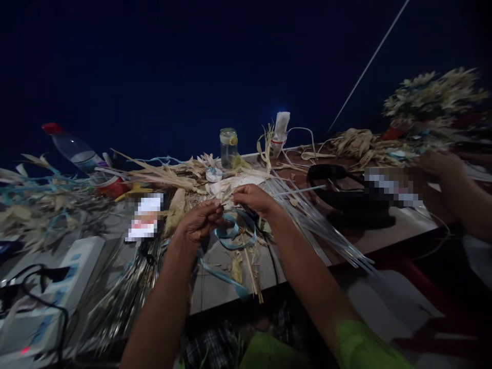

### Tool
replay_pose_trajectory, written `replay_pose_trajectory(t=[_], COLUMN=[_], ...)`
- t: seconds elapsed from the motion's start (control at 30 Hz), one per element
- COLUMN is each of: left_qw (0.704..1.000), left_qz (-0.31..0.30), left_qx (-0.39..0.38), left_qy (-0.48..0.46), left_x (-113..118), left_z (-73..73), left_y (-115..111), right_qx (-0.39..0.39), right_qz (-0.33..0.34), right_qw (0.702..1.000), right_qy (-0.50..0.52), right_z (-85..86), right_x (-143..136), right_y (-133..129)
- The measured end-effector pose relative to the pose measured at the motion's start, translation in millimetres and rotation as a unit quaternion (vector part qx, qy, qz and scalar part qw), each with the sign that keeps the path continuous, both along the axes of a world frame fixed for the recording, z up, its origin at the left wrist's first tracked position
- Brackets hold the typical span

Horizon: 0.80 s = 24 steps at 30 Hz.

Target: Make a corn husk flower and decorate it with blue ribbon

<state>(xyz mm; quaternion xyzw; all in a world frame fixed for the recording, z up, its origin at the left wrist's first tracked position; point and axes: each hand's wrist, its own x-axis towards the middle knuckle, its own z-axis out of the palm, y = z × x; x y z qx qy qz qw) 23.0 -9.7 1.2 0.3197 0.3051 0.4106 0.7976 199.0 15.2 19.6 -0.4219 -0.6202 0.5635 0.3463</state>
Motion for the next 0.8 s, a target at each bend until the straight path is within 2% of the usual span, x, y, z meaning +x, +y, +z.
replay_pose_trajectory(t=[0.13,0.27,0.33,0.43,0.6,0.8], left_qw=[0.999,0.992,0.984,0.977,0.977,0.976], left_qz=[0.027,0.115,0.165,0.202,0.206,0.211], left_qx=[0.011,0.032,0.041,0.042,0.04,0.043], left_qy=[-0.012,-0.045,-0.052,-0.05,-0.038,-0.028], left_x=[1,6,8,12,18,23], left_z=[0.2,1.8,2.0,1.4,2.0,-1.1], left_y=[1,3,4,5,3,1], right_qx=[-0.037,-0.02,0.007,0.055,0.125,0.161], right_qz=[0.012,-0.017,-0.047,-0.107,-0.176,-0.216], right_qw=[0.995,0.978,0.978,0.979,0.971,0.96], right_qy=[0.089,0.207,0.202,0.165,0.104,0.071], right_z=[-0.9,-4.7,-8.8,-16.0,-21.5,-20.5], right_x=[1,-8,-19,-36,-46,-43], right_y=[-1,-4,-5,-7,-10,-12])
